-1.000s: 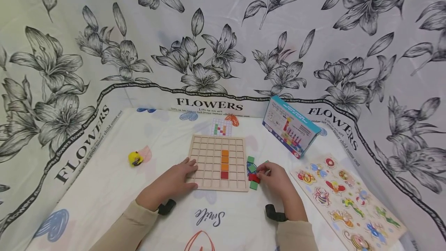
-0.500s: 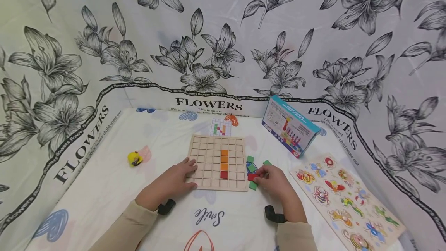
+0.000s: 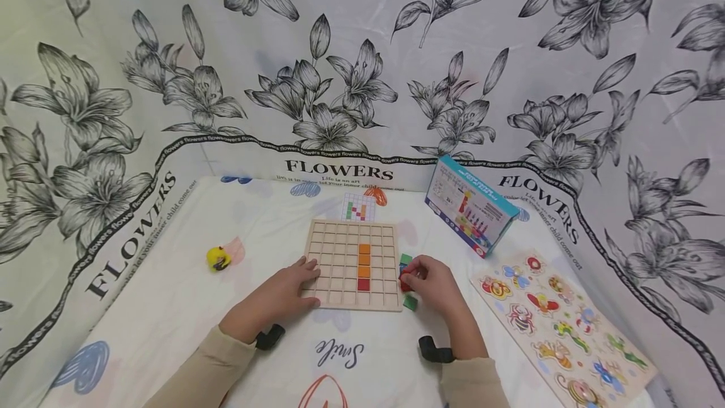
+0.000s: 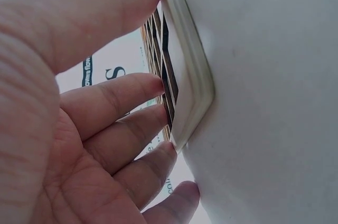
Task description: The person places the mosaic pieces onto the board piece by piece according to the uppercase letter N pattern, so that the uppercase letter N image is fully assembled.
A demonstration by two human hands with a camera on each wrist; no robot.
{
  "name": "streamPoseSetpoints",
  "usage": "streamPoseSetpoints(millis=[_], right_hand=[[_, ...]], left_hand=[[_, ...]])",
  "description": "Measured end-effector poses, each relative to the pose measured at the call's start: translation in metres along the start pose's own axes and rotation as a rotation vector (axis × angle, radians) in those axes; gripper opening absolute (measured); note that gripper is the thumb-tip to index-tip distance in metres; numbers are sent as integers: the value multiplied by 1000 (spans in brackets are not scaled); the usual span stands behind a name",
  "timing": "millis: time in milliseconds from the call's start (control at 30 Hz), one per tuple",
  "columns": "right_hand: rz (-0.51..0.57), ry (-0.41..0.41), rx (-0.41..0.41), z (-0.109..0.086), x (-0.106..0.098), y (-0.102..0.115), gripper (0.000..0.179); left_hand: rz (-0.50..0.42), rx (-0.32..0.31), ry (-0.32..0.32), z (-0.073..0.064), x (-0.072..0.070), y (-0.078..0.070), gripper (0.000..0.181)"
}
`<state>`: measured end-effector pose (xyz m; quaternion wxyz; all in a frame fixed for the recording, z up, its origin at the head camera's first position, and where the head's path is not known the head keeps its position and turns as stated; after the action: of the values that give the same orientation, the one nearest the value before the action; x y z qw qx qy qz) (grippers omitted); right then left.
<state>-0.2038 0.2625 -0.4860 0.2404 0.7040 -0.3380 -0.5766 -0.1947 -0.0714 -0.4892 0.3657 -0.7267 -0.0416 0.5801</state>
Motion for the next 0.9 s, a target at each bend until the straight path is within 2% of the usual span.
streamPoseSetpoints(millis=[167, 367, 467, 567, 733, 900], right_hand=[[-14, 56, -106, 10, 28, 42, 6], [-163, 66, -233, 31, 58, 73, 9], [-219, 67, -255, 39, 68, 79, 8], [-232, 69, -244, 41, 73, 81, 7], [-226, 87, -209, 36, 77, 80, 6], [-222, 130, -214, 29, 79, 81, 6]], left_hand=[[5, -11, 2, -1, -2, 0, 68], [0, -8, 11, 0, 0, 2, 68], [0, -8, 13, 1, 2, 3, 68], [2, -9, 13, 2, 3, 3, 68], [-3, -4, 10, 1, 3, 2, 69], [-10, 6, 0, -2, 0, 0, 68]])
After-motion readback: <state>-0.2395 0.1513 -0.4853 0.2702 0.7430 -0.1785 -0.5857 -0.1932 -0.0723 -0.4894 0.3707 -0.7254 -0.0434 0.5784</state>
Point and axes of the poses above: each hand's wrist, its own z-axis towards the middle knuckle, its own x-axis out of the palm, y = z × x, the point moved 3 cm from there along z, towards the middle knuckle, and after that the axes turned 7 degrees about x, right-handed, at the moved point
